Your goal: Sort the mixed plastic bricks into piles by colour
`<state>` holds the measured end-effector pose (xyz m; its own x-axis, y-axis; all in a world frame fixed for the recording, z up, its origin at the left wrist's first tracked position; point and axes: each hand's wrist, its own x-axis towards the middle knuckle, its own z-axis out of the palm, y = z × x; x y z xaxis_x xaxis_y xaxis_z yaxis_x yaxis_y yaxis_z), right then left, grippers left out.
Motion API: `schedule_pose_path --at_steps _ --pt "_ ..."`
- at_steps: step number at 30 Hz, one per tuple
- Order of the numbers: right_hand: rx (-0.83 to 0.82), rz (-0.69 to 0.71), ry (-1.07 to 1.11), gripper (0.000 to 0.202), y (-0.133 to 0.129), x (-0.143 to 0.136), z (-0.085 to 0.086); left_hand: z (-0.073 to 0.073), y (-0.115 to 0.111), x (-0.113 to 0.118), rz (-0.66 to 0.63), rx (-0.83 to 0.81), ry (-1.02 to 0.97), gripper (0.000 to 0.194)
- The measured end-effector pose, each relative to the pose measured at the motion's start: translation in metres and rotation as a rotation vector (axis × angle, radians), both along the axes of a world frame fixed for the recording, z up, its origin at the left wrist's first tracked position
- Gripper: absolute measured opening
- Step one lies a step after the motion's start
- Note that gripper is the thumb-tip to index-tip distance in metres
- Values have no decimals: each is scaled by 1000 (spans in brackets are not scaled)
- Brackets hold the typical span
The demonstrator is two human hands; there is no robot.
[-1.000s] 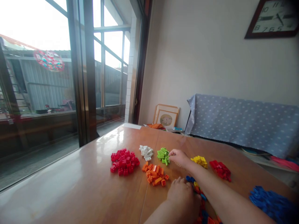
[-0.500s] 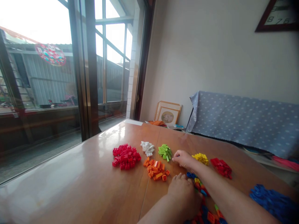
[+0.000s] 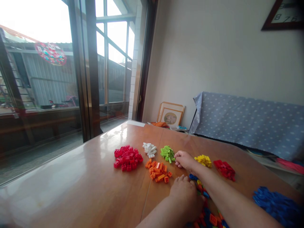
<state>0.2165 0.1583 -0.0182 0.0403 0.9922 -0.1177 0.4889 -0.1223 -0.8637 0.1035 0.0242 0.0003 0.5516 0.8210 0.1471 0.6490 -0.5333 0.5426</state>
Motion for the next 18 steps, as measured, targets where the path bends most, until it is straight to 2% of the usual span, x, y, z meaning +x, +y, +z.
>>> schedule_pose_path --at_steps 7,13,15,18 --pt "11 23 50 15 -3 -1 3 5 -1 -1 1 -12 23 50" --pt "55 32 63 13 -20 6 14 10 -3 -2 6 9 38 40" --pt "71 56 59 14 -26 7 18 16 -3 -5 46 15 47 32" --pt "117 80 64 16 -33 9 22 31 -1 -16 201 25 -29 23"
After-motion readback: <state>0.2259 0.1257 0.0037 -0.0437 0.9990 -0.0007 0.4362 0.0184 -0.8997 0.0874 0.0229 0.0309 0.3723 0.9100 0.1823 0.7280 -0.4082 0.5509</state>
